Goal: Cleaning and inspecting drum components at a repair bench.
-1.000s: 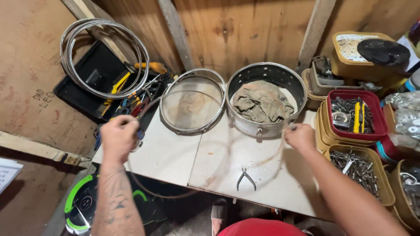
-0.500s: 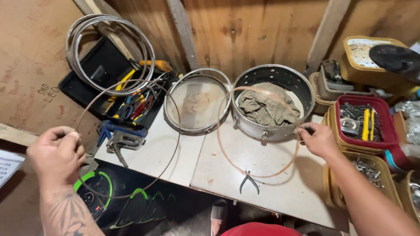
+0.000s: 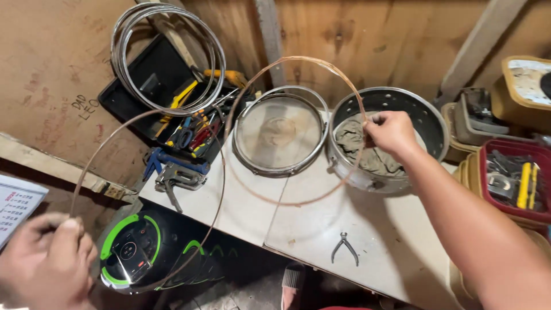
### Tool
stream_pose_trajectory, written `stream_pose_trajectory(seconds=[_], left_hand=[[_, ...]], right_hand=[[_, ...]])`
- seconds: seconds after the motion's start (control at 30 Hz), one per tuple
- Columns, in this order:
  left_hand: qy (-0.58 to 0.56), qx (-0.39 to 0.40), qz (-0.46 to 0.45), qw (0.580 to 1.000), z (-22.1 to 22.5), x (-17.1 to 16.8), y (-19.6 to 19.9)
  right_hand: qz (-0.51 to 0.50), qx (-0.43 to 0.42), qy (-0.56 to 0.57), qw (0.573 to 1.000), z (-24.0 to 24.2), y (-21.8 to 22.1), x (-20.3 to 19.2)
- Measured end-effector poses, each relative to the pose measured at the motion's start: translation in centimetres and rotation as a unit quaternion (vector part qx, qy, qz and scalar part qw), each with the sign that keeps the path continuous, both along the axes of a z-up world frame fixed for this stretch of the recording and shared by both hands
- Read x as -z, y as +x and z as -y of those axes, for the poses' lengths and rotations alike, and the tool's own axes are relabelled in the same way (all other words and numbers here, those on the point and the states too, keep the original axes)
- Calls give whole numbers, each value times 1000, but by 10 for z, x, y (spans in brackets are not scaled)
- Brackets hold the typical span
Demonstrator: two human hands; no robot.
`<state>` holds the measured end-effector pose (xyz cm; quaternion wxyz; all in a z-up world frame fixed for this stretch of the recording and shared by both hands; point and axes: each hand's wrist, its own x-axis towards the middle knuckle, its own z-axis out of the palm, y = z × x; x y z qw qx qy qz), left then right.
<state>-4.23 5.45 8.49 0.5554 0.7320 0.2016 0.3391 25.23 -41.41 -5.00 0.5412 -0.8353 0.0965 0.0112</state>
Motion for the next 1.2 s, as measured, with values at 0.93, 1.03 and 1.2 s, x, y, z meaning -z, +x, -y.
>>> stream_pose_trajectory(seconds=[0.93, 1.03, 1.2], left_hand=[[636, 50, 320, 700, 150, 312, 300], [637, 186, 149, 733, 202, 292, 258], [583, 30, -95, 807, 215, 341, 260]], right_hand=[[-104, 17, -120, 987, 94, -176, 127], [-168, 39, -107, 979, 131, -211, 145], [-250, 157, -71, 953, 175, -273, 134]])
